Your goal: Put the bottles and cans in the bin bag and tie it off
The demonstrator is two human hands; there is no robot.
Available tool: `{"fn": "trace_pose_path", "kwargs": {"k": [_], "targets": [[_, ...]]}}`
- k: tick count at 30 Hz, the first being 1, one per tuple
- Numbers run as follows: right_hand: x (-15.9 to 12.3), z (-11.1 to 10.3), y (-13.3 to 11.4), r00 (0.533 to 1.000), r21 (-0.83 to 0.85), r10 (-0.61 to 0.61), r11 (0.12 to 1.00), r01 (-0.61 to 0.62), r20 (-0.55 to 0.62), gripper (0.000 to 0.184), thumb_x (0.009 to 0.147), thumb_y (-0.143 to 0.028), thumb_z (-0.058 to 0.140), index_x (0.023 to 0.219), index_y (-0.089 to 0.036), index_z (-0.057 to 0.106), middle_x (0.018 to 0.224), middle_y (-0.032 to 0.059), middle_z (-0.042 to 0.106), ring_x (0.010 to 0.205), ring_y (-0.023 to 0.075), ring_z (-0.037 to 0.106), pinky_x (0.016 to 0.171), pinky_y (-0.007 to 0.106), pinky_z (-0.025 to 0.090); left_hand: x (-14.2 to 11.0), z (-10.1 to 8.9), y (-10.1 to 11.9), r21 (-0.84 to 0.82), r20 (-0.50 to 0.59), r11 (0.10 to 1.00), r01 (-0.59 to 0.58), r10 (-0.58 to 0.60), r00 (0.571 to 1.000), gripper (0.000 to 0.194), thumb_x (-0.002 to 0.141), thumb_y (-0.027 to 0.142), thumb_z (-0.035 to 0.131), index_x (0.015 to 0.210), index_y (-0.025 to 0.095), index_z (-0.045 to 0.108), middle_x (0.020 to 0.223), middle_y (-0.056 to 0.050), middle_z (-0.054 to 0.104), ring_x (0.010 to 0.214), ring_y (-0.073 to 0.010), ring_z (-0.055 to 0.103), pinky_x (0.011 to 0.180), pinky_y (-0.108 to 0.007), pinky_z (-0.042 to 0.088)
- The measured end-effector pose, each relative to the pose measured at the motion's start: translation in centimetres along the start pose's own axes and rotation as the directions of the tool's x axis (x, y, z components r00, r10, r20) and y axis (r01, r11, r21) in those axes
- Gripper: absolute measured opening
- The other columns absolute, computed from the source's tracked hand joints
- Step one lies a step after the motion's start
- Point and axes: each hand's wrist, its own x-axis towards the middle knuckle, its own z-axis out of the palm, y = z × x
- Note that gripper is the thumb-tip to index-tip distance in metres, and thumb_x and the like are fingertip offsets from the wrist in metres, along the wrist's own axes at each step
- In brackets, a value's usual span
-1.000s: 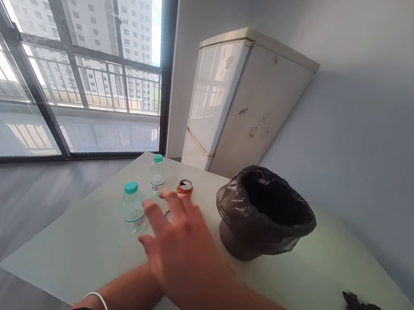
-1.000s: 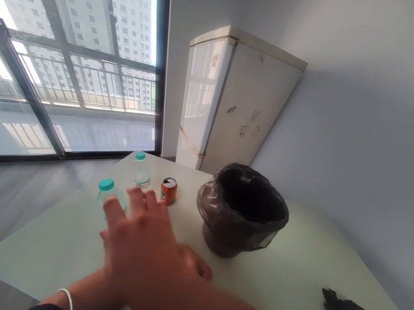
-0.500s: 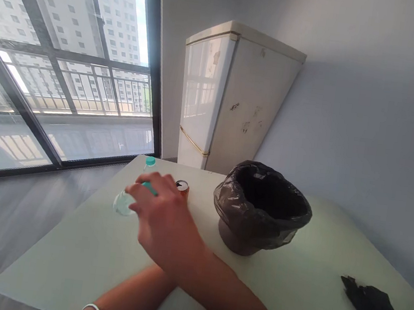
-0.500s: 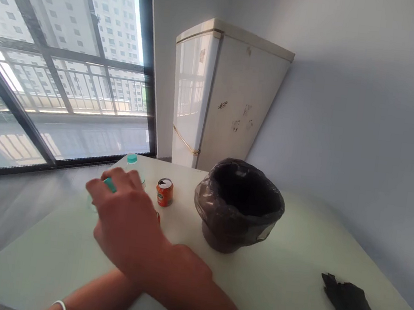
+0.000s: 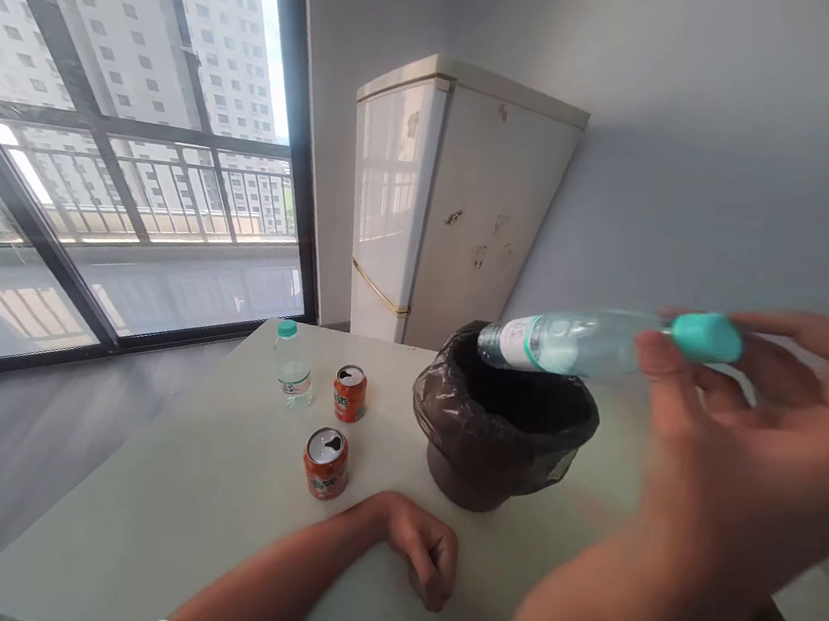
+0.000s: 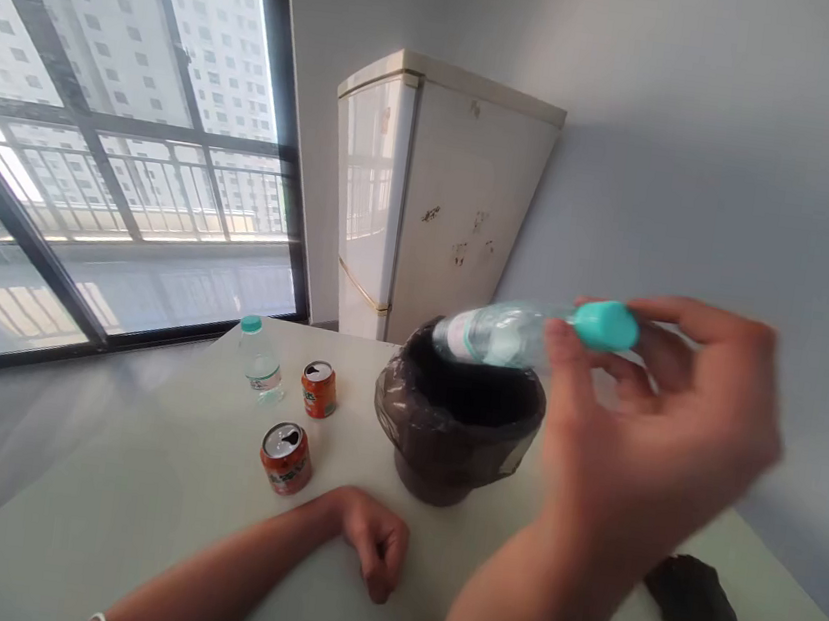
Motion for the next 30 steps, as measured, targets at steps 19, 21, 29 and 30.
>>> {"fn": "trace_pose_path", "kwargs": {"k": [19,21,29,30], "targets": [[1.5,9.1,3.3,0.564,-0.245,0.206,0.97,-0.008,0.8,0.005,0.079,-0.02,0.059,0.081,-0.024,0.061,0.081,0.004,0.067,0.072,0.0183,0.057,0.064,0.028,0.038,0.4,-0.8,-2.6,-0.007,0.023,1.0,0.018,-0.018,1.0,0.061,0.063,0.069,0.086,0.056,0.011,0.069,0.055,-0.002,0.05,0.053,-0.0141,0.047,0.051,-0.028,0.042],[1.5,9.1,3.3,0.55,-0.256,0.227,0.966,-0.025,0.803,0.006,0.08,-0.02,0.06,0.082,-0.024,0.065,0.079,0.0039,0.068,0.069,0.0178,0.057,0.064,0.029,0.038,0.4,-0.7,-2.4,-0.016,0.039,1.0,0.003,-0.002,0.999,0.061,0.065,0.069,0.086,0.052,0.012,0.064,0.053,-0.001,0.045,0.052,-0.0129,0.044,0.05,-0.028,0.039],[1.7,7.7,1.8,0.814,-0.21,0.163,0.976,-0.052,0.557,0.015,0.088,-0.025,0.058,0.086,-0.024,0.073,0.075,0.0046,0.07,0.064,0.0188,0.058,0.067,0.032,0.041,0.5,-0.8,-2.2,-0.008,0.059,1.0,-0.023,0.023,0.998,0.062,0.057,0.068,0.09,0.049,0.014,0.061,0.052,0.0,0.041,0.051,-0.0121,0.039,0.049,-0.029,0.036],[1.7,7.1,0.9,0.884,-0.184,0.136,0.981,-0.057,0.448,0.016,0.09,-0.027,0.056,0.09,-0.023,0.072,0.078,0.005,0.071,0.064,0.0186,0.058,0.069,0.032,0.042,0.6,-0.8,-2.2,-0.016,0.067,1.0,-0.022,0.023,0.997,0.062,0.056,0.068,0.09,0.047,0.015,0.059,0.051,0.001,0.04,0.05,-0.0117,0.038,0.048,-0.029,0.035]]}}
